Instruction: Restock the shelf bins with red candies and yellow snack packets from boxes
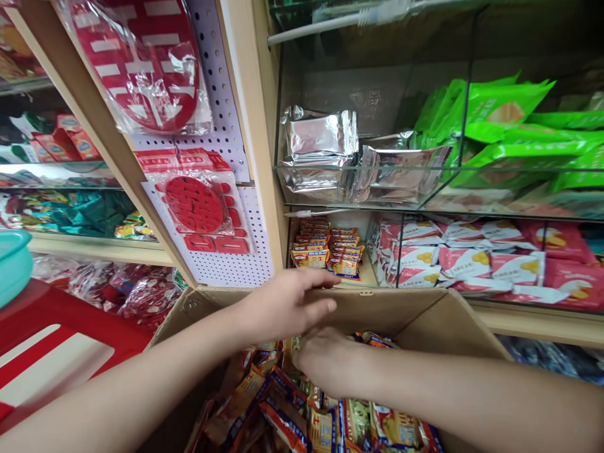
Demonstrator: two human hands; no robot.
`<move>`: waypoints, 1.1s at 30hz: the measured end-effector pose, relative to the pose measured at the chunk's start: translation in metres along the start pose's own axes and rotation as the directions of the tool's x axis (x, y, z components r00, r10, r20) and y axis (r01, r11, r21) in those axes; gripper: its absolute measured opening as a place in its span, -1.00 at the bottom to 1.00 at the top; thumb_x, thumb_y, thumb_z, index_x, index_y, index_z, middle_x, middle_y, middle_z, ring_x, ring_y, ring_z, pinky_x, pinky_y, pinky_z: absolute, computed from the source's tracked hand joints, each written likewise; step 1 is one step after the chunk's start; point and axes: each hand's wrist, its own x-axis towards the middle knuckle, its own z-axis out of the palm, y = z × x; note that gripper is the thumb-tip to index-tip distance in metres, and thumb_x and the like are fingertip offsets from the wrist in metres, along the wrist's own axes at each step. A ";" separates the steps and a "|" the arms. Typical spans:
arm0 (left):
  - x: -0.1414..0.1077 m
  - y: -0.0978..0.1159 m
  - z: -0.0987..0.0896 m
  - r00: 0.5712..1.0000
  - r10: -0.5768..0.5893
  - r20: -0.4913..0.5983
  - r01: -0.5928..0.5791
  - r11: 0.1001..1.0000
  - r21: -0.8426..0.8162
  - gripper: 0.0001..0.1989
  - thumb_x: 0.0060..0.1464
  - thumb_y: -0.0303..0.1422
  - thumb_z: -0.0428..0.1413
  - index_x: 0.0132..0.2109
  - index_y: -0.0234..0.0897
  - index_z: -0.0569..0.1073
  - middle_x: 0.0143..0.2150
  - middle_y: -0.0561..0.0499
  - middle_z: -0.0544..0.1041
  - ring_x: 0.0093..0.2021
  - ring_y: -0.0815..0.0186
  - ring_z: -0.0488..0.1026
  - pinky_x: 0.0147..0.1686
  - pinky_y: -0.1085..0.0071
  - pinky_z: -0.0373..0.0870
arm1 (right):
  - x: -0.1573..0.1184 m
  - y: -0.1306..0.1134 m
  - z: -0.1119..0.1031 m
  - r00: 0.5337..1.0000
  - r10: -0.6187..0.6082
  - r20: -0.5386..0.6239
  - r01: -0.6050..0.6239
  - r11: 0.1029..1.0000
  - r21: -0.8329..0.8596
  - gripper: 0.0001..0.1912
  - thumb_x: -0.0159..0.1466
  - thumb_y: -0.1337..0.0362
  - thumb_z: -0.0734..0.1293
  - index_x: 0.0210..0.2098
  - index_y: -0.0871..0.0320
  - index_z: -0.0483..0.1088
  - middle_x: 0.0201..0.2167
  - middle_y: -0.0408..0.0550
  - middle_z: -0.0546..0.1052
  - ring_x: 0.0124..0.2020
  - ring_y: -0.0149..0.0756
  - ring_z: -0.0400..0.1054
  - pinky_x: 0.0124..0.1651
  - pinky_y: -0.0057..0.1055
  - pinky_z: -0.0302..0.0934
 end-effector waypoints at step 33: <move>0.001 -0.007 0.001 0.966 -0.012 -0.259 0.022 0.999 0.037 -0.62 0.03 -0.28 -0.04 0.01 -0.29 0.22 -0.06 -0.11 0.38 -0.09 0.27 0.33 -0.10 0.32 0.25 | -0.057 0.089 -0.047 0.496 0.620 -0.608 -0.063 0.724 0.687 -0.70 0.01 0.18 0.27 -0.29 0.19 0.24 -0.37 -0.05 0.44 -0.38 -0.32 0.31 -0.34 -0.43 0.16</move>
